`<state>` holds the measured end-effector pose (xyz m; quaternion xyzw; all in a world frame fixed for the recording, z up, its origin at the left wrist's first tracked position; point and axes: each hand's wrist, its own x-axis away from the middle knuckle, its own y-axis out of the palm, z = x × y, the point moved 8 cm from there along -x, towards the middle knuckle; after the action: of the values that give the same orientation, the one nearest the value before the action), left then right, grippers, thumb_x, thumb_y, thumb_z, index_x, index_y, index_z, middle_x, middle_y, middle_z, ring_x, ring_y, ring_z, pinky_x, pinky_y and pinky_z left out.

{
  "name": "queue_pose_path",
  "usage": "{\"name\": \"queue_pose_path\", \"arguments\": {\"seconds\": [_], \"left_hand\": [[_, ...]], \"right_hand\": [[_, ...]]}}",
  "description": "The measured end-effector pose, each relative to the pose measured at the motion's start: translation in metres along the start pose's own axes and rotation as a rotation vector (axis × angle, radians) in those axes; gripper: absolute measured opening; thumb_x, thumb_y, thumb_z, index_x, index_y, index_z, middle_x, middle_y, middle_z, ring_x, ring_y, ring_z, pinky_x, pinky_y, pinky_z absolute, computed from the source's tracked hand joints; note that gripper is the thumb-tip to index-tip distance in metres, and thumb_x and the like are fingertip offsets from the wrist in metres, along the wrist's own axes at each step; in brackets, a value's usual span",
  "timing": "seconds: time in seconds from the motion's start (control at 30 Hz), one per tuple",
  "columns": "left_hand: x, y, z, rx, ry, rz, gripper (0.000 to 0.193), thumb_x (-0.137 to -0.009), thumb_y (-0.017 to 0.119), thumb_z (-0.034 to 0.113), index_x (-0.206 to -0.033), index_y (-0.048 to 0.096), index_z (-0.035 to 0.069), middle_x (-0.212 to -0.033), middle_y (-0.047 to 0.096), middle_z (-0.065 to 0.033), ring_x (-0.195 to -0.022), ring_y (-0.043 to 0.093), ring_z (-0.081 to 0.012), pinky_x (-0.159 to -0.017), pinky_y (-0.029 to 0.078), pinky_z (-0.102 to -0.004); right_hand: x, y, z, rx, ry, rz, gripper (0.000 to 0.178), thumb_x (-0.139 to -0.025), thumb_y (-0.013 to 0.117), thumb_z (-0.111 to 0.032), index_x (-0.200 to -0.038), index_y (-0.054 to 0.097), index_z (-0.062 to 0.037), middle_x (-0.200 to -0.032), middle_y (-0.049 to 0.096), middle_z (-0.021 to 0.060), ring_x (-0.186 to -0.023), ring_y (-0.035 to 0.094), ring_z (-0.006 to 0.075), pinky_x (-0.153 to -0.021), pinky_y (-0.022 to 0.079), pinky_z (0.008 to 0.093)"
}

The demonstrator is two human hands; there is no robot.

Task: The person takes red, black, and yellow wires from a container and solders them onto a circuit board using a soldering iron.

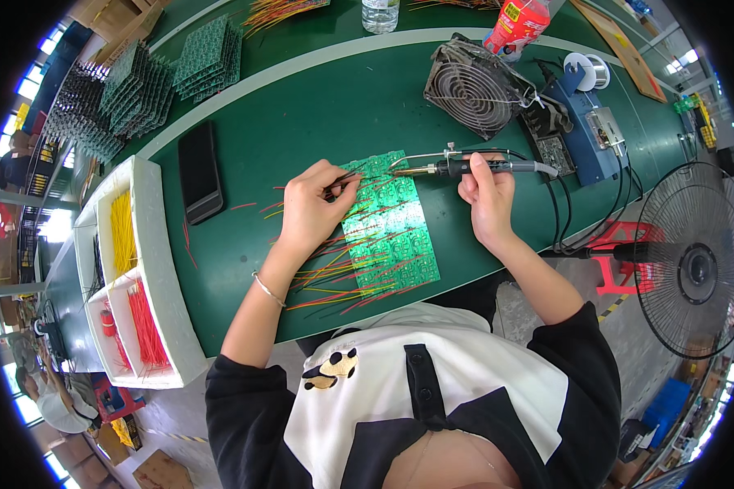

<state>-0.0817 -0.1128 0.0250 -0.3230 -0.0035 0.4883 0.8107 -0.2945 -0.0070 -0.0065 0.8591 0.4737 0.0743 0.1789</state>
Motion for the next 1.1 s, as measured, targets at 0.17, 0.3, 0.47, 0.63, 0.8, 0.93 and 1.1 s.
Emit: {"name": "queue_pose_path", "arguments": {"seconds": [0.17,0.3,0.47,0.63,0.8,0.93,1.1], "left_hand": [[0.000,0.000,0.001,-0.004,-0.003,0.001,0.005,-0.071,0.065,0.005,-0.072,0.063,0.000,-0.060,0.051,-0.0043,-0.050,0.046,-0.0110,-0.046,0.038,-0.0238],[0.000,-0.004,0.008,-0.024,0.042,0.007,0.006,-0.072,0.064,0.006,-0.076,0.062,0.001,-0.065,0.053,-0.0058,-0.052,0.048,-0.0122,-0.048,0.040,-0.0247],[-0.005,-0.030,0.012,-0.125,0.096,0.100,0.007,-0.080,0.055,0.006,-0.083,0.061,0.002,-0.073,0.056,-0.0086,-0.052,0.050,-0.0158,-0.048,0.040,-0.0259],[-0.008,-0.065,0.002,0.070,-0.072,0.199,0.010,-0.088,0.047,0.005,-0.089,0.054,-0.002,-0.060,0.045,0.0006,-0.053,0.035,-0.0034,-0.047,0.029,-0.0200],[0.008,-0.036,0.011,0.330,-0.191,0.034,0.011,-0.089,0.048,0.006,-0.096,0.047,-0.002,-0.057,0.047,0.0010,-0.053,0.040,-0.0031,-0.048,0.031,-0.0184],[0.021,-0.006,0.012,0.341,-0.239,-0.121,0.007,-0.087,0.050,0.004,-0.090,0.045,0.001,-0.063,0.048,0.0016,-0.055,0.040,-0.0013,-0.049,0.030,-0.0168],[0.024,0.004,0.014,0.252,-0.203,-0.138,0.007,-0.080,0.057,0.000,-0.083,0.051,-0.002,-0.070,0.050,0.0026,-0.063,0.042,0.0012,-0.055,0.035,-0.0136]], "right_hand": [[-0.001,-0.001,-0.002,-0.016,-0.010,0.006,0.017,-0.089,0.053,-0.019,-0.082,0.048,-0.0043,-0.057,0.041,-0.0014,-0.045,0.031,0.0037,-0.040,0.025,0.0203],[-0.003,-0.004,-0.006,-0.035,-0.017,0.039,0.016,-0.089,0.051,-0.018,-0.084,0.050,-0.0034,-0.057,0.040,-0.0015,-0.046,0.031,0.0037,-0.041,0.025,0.0201],[-0.002,-0.016,-0.011,-0.086,-0.020,0.079,0.015,-0.090,0.050,-0.018,-0.085,0.051,-0.0034,-0.056,0.038,-0.0024,-0.046,0.029,0.0037,-0.041,0.023,0.0205],[0.011,-0.016,-0.011,-0.122,0.013,0.102,0.016,-0.089,0.050,-0.018,-0.085,0.052,-0.0034,-0.056,0.038,-0.0025,-0.046,0.029,0.0037,-0.041,0.023,0.0206],[0.023,-0.010,-0.007,-0.095,0.076,0.073,0.018,-0.091,0.047,-0.022,-0.084,0.051,-0.0056,-0.055,0.036,-0.0043,-0.047,0.027,0.0035,-0.044,0.022,0.0210],[0.027,-0.010,-0.006,-0.099,0.072,0.077,0.019,-0.091,0.048,-0.022,-0.086,0.052,-0.0044,-0.055,0.035,-0.0044,-0.046,0.026,0.0034,-0.044,0.022,0.0211],[0.033,-0.012,-0.006,-0.112,0.058,0.114,0.015,-0.089,0.052,-0.019,-0.087,0.053,-0.0042,-0.055,0.038,-0.0036,-0.046,0.027,0.0029,-0.041,0.021,0.0203]]}}
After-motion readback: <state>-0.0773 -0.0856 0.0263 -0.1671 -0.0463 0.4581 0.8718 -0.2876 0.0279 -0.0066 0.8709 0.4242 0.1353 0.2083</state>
